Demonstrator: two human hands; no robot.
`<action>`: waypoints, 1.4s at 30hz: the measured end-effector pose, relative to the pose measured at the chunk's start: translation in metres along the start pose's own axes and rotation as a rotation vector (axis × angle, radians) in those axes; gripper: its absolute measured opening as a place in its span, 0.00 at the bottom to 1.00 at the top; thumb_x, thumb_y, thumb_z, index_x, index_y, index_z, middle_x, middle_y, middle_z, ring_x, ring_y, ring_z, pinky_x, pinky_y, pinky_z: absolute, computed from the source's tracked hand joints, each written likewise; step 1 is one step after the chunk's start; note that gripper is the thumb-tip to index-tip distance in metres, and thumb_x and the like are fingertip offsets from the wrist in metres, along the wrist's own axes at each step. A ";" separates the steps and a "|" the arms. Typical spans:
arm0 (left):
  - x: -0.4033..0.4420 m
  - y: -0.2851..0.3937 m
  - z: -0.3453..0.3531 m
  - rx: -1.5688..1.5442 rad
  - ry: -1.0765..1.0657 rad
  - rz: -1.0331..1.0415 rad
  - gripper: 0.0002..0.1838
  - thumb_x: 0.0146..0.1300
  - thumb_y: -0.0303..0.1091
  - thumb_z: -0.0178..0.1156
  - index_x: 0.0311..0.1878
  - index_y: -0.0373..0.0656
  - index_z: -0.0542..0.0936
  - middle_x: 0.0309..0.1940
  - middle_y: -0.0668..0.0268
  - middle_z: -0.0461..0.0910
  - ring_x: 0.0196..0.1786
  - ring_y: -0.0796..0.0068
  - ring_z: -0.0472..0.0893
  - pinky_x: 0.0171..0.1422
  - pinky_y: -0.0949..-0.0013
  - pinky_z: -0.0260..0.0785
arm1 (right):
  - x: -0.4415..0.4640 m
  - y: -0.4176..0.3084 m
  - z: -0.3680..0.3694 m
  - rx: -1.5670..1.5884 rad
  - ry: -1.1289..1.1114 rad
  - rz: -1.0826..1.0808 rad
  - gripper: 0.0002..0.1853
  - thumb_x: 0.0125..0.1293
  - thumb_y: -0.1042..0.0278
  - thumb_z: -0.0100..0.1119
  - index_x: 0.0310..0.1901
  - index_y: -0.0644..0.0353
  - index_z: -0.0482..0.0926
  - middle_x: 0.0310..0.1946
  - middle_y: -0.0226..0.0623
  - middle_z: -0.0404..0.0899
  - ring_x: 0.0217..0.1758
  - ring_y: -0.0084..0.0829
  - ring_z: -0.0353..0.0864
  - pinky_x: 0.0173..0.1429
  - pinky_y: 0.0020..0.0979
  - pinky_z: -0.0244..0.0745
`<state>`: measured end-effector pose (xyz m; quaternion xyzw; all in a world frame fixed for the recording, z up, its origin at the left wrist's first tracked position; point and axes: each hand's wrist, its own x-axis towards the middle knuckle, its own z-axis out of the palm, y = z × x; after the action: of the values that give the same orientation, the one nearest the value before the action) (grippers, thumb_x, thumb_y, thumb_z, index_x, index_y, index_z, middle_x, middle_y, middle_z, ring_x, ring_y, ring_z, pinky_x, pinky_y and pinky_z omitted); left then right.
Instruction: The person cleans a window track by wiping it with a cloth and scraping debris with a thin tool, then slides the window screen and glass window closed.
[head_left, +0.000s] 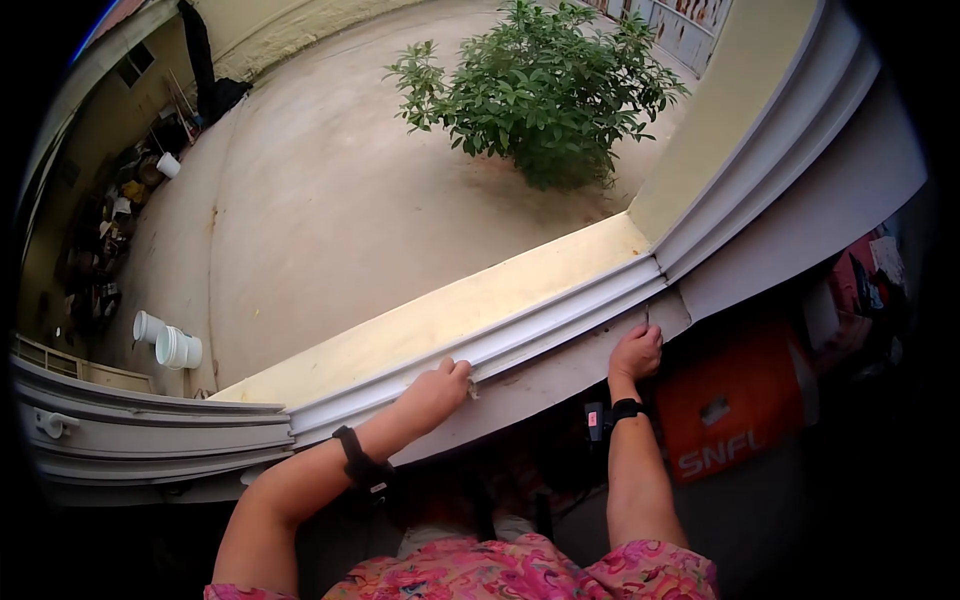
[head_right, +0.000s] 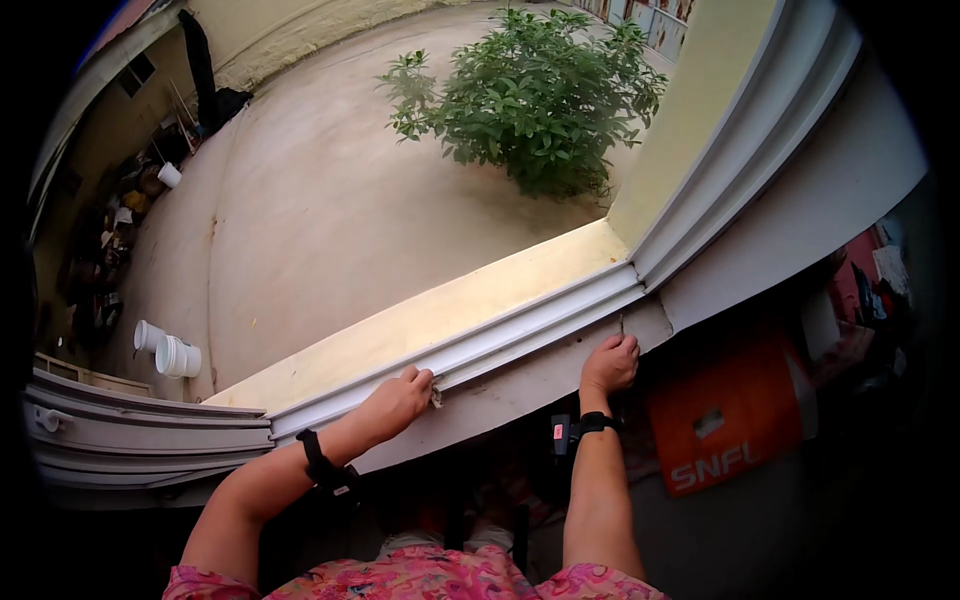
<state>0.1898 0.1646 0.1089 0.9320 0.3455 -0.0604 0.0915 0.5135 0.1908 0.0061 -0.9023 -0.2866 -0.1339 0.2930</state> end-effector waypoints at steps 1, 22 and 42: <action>-0.006 0.001 -0.001 -0.023 -0.080 -0.066 0.10 0.52 0.27 0.51 0.38 0.35 0.76 0.37 0.60 0.68 0.41 0.63 0.70 0.41 0.67 0.70 | 0.000 0.000 0.001 0.010 0.012 -0.003 0.08 0.61 0.62 0.48 0.32 0.58 0.71 0.33 0.41 0.77 0.35 0.47 0.77 0.36 0.45 0.71; -0.176 -0.020 0.036 -0.028 0.538 -0.805 0.08 0.46 0.21 0.57 0.32 0.41 0.76 0.30 0.61 0.73 0.36 0.58 0.74 0.39 0.60 0.69 | 0.003 0.000 -0.001 -0.089 -0.071 -0.004 0.12 0.63 0.59 0.47 0.35 0.59 0.73 0.35 0.44 0.78 0.37 0.49 0.78 0.39 0.46 0.73; -0.066 0.016 0.041 -0.024 0.236 -0.835 0.05 0.46 0.27 0.56 0.24 0.38 0.79 0.31 0.59 0.74 0.40 0.60 0.72 0.39 0.62 0.66 | 0.003 -0.002 -0.002 -0.122 -0.057 0.014 0.12 0.64 0.59 0.45 0.33 0.59 0.72 0.33 0.45 0.78 0.35 0.49 0.78 0.37 0.47 0.72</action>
<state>0.1482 0.1023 0.0826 0.7117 0.7016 0.0189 0.0301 0.5142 0.1921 0.0103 -0.9239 -0.2797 -0.1235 0.2302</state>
